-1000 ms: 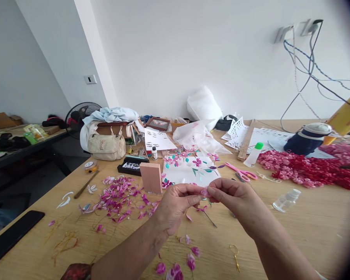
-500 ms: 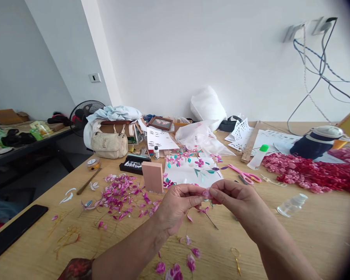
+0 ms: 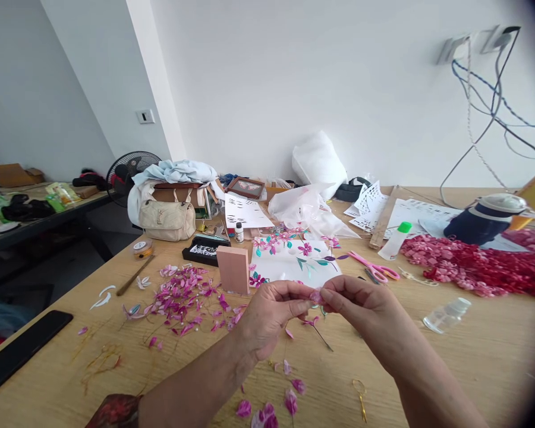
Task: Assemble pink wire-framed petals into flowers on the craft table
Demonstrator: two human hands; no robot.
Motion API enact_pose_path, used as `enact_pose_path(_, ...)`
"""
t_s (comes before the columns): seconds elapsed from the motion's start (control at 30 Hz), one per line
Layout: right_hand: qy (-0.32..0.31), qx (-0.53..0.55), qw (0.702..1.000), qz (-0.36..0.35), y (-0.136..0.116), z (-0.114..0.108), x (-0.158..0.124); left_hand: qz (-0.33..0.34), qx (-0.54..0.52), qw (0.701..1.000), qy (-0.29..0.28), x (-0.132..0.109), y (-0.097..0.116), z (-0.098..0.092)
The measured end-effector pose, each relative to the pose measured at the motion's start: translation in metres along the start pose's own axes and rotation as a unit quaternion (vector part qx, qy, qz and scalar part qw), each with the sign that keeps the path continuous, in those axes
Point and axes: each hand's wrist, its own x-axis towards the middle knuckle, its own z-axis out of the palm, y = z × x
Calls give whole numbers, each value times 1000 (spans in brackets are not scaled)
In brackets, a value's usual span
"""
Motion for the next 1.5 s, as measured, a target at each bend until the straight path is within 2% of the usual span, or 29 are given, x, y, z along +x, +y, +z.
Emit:
enact_pose_path(0.3,-6,-46,999,-8,6,1,0,-2,18,999,-28,4,-2,-6)
enact_pose_path(0.5,-2,-94,995,-14,14,1,1,1,35,999,-23,4,-3,-7)
enact_pose_path(0.83,0,-101,995,-4,11,2,1,12,25,999,-27,6,-6,-9)
enact_pose_path(1.13,4,-139,990,-6,10,2,-1,16,69,997,-32,7,-2,-10)
enact_pose_path(1.3,20,-163,986,-13,7,3,-3,-15,114,993,-13,8,1,-10)
enact_pose_path(1.5,46,-187,981,-25,3,3,-2,-28,114,992,-46,11,1,-9)
